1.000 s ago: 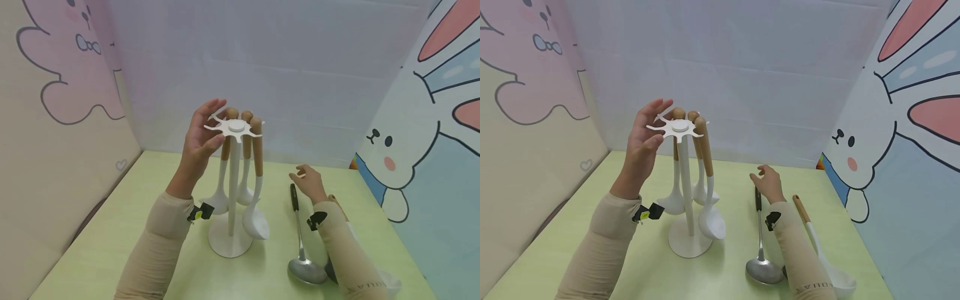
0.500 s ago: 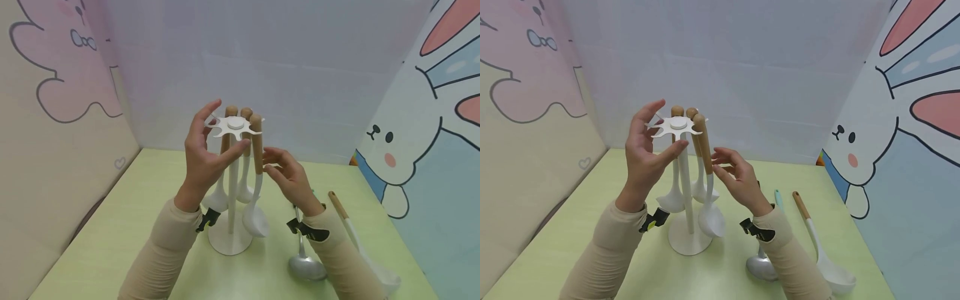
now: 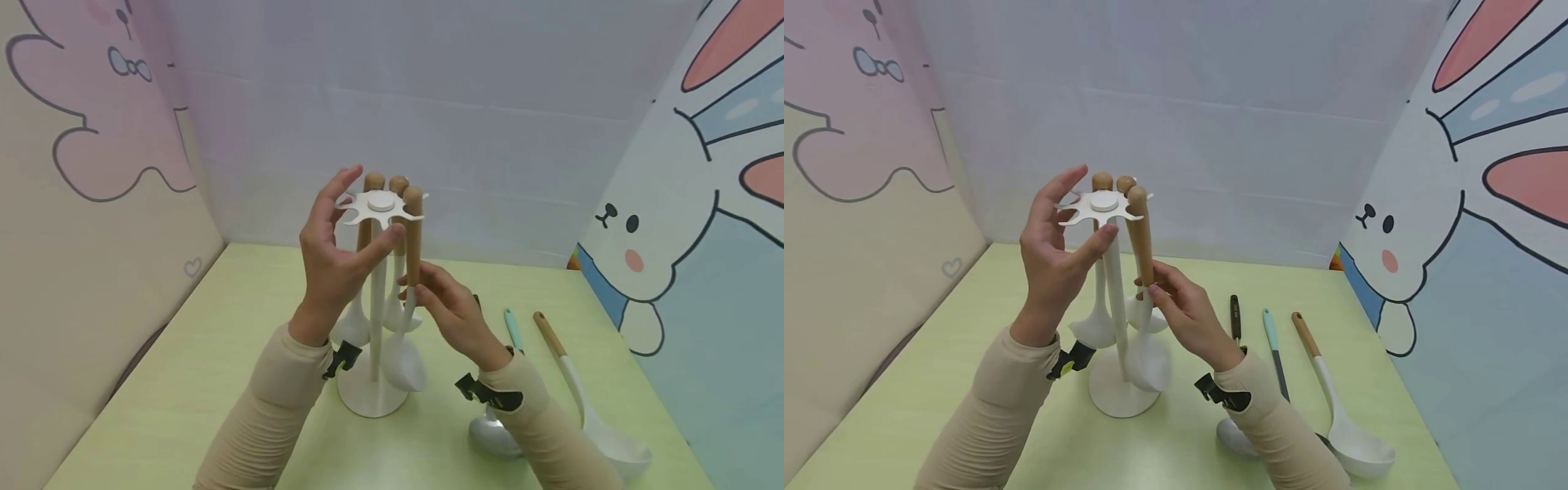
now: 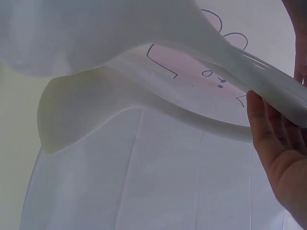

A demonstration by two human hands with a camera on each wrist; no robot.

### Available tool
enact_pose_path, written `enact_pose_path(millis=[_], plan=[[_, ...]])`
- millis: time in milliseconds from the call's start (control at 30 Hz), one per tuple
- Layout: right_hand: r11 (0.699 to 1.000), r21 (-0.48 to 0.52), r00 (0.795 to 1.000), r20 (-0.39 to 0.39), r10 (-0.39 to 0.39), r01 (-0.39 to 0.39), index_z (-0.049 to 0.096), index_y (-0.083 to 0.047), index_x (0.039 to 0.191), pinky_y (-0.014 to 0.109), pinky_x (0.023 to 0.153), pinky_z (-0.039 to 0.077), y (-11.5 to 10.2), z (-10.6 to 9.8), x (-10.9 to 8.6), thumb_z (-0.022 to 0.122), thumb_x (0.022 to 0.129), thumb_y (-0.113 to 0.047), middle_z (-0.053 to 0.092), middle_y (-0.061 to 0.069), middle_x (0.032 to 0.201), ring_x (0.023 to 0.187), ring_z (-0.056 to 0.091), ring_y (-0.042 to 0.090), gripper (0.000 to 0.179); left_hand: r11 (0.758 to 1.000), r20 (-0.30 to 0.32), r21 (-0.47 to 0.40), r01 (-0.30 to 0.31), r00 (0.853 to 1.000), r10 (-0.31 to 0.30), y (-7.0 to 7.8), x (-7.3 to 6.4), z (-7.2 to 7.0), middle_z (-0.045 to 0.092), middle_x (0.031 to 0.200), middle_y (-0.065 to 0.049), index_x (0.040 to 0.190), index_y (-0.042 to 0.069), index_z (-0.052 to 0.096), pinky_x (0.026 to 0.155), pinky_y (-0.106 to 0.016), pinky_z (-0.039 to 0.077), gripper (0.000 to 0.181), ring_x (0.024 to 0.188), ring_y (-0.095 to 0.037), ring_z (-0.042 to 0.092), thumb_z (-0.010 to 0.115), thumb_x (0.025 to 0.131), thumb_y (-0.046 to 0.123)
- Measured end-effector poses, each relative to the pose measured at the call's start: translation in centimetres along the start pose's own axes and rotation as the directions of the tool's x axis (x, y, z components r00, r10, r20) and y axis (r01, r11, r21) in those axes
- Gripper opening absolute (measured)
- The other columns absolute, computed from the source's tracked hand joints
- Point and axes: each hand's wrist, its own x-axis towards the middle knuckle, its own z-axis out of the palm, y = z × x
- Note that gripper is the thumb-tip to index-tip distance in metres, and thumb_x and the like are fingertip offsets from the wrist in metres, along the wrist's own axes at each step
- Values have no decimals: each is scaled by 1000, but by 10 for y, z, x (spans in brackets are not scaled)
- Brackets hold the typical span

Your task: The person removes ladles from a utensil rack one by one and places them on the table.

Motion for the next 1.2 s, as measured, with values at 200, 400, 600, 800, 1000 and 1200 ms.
enact_pose_path(millis=[200, 400, 600, 800, 1000, 1200], plan=[[998, 50, 999, 32, 26, -28, 41, 11, 139, 38, 85, 57, 3, 3, 0, 45, 105, -5, 59, 31, 112, 97, 66, 23, 37, 1000, 1, 1, -26, 1000, 26, 0, 1, 1, 59, 134, -21, 131, -11, 54, 98, -42, 44, 74, 137, -21, 44, 74, 78, 36], [999, 49, 1000, 22, 22, -24, 41, 11, 137, 38, 79, 58, 5, 3, 1, 44, 105, -3, 59, 29, 106, 94, 64, 17, 35, 1000, -1, -13, -14, 1000, 14, 0, 1, 1, 59, 134, -19, 131, -11, 55, 98, -37, 45, 71, 137, -20, 44, 74, 76, 31], [999, 37, 1000, 21, -3, 2, 40, 14, 135, 40, 73, 59, 7, 3, -1, 43, 105, -1, 59, 28, 104, 90, 65, 18, 34, 998, 1, -57, 5, 1000, -5, -2, 1, 0, 59, 134, -21, 130, -12, 55, 97, -36, 46, 68, 138, -19, 43, 73, 75, 24], [999, 19, 999, 12, -34, 34, 42, 11, 135, 40, 72, 60, 4, 2, 0, 45, 105, -2, 60, 26, 103, 89, 66, 19, 33, 996, 13, -84, 9, 1000, -8, -2, 1, -1, 58, 134, -22, 129, -12, 54, 94, -33, 45, 65, 138, -20, 43, 72, 75, 19], [998, 25, 999, -6, -54, 54, 44, 11, 134, 40, 69, 60, 1, 1, 2, 46, 103, 1, 60, 27, 101, 87, 66, 17, 32, 996, 20, -92, 8, 1000, -7, -4, 2, -1, 58, 134, -21, 130, -13, 54, 92, -34, 44, 65, 135, -21, 45, 70, 76, 21], [998, 24, 998, -6, -58, 58, 44, 12, 133, 40, 69, 60, -1, 1, 2, 47, 103, 1, 60, 27, 100, 85, 67, 18, 32, 996, 26, -91, 11, 1000, -9, -5, 4, -2, 57, 133, -23, 130, -14, 52, 91, -35, 44, 67, 131, -21, 47, 67, 76, 23]])
